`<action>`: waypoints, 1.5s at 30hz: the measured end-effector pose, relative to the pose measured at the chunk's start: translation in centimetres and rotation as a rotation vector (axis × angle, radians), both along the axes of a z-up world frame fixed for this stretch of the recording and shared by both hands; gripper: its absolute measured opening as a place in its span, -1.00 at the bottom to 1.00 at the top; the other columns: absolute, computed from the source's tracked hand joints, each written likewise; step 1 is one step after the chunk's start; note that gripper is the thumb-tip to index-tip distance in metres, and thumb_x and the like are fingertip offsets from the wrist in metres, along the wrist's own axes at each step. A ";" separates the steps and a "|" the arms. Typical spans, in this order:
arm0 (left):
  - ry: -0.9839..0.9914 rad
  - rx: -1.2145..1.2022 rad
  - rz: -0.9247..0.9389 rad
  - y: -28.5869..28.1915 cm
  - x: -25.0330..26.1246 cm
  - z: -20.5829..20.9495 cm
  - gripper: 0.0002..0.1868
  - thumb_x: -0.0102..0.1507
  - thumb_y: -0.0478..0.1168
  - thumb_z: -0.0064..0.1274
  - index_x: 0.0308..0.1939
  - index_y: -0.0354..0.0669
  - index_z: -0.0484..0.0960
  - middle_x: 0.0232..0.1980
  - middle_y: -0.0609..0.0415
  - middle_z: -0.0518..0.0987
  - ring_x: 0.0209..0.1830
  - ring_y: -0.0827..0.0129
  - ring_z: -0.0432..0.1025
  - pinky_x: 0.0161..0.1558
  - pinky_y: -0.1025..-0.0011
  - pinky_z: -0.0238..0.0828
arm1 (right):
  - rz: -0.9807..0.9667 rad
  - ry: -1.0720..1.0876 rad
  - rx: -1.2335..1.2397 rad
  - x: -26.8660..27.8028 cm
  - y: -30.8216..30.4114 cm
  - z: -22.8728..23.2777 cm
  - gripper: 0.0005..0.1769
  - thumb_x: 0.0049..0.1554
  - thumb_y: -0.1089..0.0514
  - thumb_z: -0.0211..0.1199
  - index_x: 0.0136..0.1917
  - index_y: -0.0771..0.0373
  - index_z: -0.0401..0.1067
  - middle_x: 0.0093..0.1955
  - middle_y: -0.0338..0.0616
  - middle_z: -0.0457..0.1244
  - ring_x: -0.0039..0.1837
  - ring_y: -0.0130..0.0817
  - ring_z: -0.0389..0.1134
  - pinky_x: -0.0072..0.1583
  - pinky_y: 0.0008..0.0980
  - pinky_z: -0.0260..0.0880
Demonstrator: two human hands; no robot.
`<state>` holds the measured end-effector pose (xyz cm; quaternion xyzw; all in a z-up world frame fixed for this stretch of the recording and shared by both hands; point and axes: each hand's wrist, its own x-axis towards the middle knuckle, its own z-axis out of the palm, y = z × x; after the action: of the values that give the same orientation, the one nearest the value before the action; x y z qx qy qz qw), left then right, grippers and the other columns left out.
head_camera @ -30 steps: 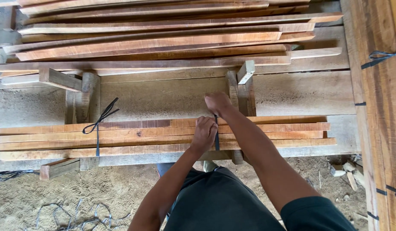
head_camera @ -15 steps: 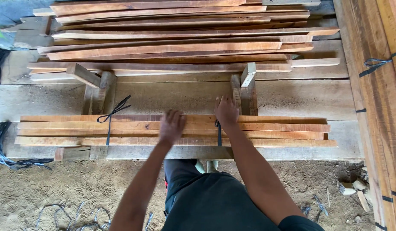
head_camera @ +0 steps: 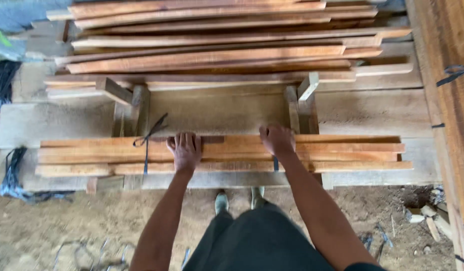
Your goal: The recorder is bundling several thin wood strips together using flexible black rubber ties.
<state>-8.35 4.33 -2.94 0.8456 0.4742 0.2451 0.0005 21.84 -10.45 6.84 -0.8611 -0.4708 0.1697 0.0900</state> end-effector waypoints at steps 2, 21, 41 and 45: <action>0.115 0.010 0.058 0.0 0.6 0.9 -0.71 0.43 0.13 -0.20 -0.10 0.09 0.49 -0.11 0.16 0.53 0.16 0.28 0.44 0.42 -0.06 -0.09 | -0.024 -0.082 0.010 0.7 0.2 -2.2 -0.37 0.25 -0.40 -0.14 -0.25 0.02 0.53 -0.21 -0.11 0.41 -0.03 -0.01 0.51 0.06 0.01 0.44; 0.335 -0.247 -0.099 -0.7 -0.7 6.4 -0.38 0.40 0.29 -0.33 0.33 0.00 0.42 0.31 -0.08 0.47 0.47 0.02 0.21 0.48 -0.43 -0.41 | 0.005 -0.400 0.164 -3.9 -3.6 -2.0 -0.34 0.35 -0.25 -0.12 0.59 0.06 0.18 0.62 0.12 0.08 0.68 0.00 -0.02 0.62 0.10 -0.19; 0.446 0.140 -0.384 2.6 -17.0 1.0 0.36 -0.01 -0.34 0.41 0.61 0.76 -0.11 0.75 0.10 -0.20 0.64 -0.40 -0.16 0.35 -0.62 0.03 | 0.122 -0.476 0.133 -7.8 -11.8 -3.4 0.39 -0.22 -0.30 0.49 0.73 -0.17 -0.13 0.74 0.07 -0.17 0.72 0.14 -0.21 0.51 0.59 -0.21; 0.425 0.357 -0.329 2.5 -16.7 0.6 0.44 -0.06 -0.37 0.45 0.63 0.71 -0.15 0.71 -0.05 -0.04 0.59 -0.45 -0.03 0.26 -0.59 0.18 | 0.069 -0.617 0.248 -7.7 -11.1 -6.2 0.30 -0.13 0.06 0.51 0.74 -0.21 -0.10 0.71 0.01 -0.04 0.68 0.10 -0.06 0.47 0.61 -0.15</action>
<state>-25.03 6.78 -2.36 0.9299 0.2703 0.1391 -0.2073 14.17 -21.52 0.63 -0.8380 -0.5217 -0.1548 0.0417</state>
